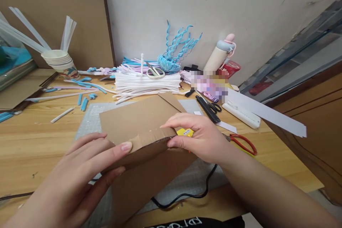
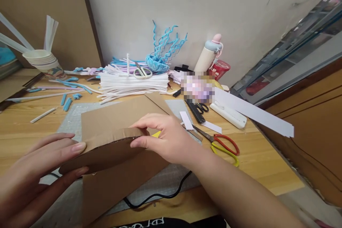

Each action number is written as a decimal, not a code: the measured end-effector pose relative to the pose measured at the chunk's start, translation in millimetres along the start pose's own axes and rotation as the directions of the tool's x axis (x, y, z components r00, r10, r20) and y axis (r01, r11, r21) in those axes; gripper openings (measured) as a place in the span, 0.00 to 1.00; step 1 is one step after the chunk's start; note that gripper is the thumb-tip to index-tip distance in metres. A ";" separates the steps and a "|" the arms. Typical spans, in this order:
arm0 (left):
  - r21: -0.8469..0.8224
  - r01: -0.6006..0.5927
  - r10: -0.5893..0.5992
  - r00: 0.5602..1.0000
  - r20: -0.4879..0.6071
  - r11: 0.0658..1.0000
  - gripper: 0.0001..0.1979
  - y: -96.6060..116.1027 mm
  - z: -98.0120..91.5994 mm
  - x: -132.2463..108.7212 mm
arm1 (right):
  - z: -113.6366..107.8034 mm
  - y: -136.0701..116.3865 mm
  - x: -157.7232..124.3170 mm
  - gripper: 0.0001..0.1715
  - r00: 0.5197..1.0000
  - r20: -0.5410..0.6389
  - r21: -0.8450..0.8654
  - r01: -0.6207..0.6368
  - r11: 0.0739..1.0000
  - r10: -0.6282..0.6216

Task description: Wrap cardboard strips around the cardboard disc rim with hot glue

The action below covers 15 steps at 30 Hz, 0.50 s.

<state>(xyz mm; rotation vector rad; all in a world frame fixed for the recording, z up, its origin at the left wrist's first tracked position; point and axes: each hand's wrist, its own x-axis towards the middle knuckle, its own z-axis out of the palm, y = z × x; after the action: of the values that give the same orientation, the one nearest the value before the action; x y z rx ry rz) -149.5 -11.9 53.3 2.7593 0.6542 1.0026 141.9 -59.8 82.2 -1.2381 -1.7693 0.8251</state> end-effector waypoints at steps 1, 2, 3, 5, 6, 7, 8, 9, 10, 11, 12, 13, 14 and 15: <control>-0.027 0.003 -0.002 1.000 0.030 1.000 0.32 0.4 -1.3 0.7 | -0.1 -0.5 0.9 0.09 1.000 0.007 0.022 0.006 1.000 -0.006; -0.052 0.013 -0.010 0.998 0.056 0.999 0.34 0.8 -2.6 1.5 | -0.2 -1.3 1.6 0.09 1.000 0.014 0.041 0.010 0.999 -0.010; -0.067 0.028 -0.023 0.997 0.074 0.997 0.35 1.2 -3.8 2.4 | -0.4 -2.2 2.1 0.09 1.000 0.022 0.055 0.011 0.998 -0.012; -0.066 0.046 -0.041 0.996 0.076 0.997 0.35 1.5 -5.4 3.8 | -0.7 -4.0 2.7 0.09 0.999 0.036 0.063 0.002 0.998 -0.005; -0.066 0.045 -0.040 0.996 0.076 0.997 0.34 1.4 -5.6 4.1 | -0.7 -4.7 2.9 0.09 0.999 0.043 0.066 -0.011 0.998 0.008; -0.064 0.046 -0.041 0.996 0.074 0.997 0.33 1.2 -5.4 4.2 | -0.7 -5.1 3.0 0.10 0.998 0.052 0.076 -0.033 0.997 0.029; -0.064 0.048 -0.043 0.996 0.073 0.997 0.33 1.0 -4.9 4.1 | -0.5 -5.3 3.2 0.11 0.996 0.062 0.098 -0.062 0.993 0.056; -0.069 0.039 -0.034 0.997 0.069 0.997 0.32 0.8 -4.3 3.9 | -0.3 -5.3 3.5 0.13 0.993 0.079 0.130 -0.099 0.987 0.089; -0.076 0.029 -0.024 0.997 0.068 0.997 0.31 0.7 -3.6 3.6 | 0.1 -5.0 3.9 0.15 0.987 0.101 0.169 -0.139 0.976 0.123; -0.083 0.019 -0.013 0.997 0.071 0.996 0.31 0.7 -2.9 3.3 | 0.6 -4.6 4.2 0.17 0.981 0.125 0.209 -0.173 0.962 0.149; -0.089 0.004 0.003 0.997 0.077 0.996 0.30 0.6 -2.2 2.9 | 1.3 -4.2 4.6 0.19 0.975 0.149 0.246 -0.197 0.949 0.164; -0.089 -0.008 0.015 0.996 0.083 0.996 0.30 0.3 -1.8 2.5 | 2.0 -3.8 4.9 0.19 0.971 0.170 0.275 -0.211 0.938 0.169; -0.083 -0.014 0.022 0.996 0.090 0.996 0.30 -0.1 -1.4 2.2 | 2.8 -3.4 5.1 0.19 0.969 0.184 0.294 -0.213 0.932 0.163; -0.074 -0.014 0.021 0.996 0.090 0.997 0.31 -0.8 -1.2 1.9 | 3.6 -3.2 5.2 0.18 0.971 0.189 0.304 -0.203 0.931 0.150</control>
<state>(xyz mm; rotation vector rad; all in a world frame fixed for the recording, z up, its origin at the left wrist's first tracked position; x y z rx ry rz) -149.3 -10.3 55.1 2.7327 0.5690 0.8800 136.4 -56.0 84.5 -1.1467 -1.5802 1.2975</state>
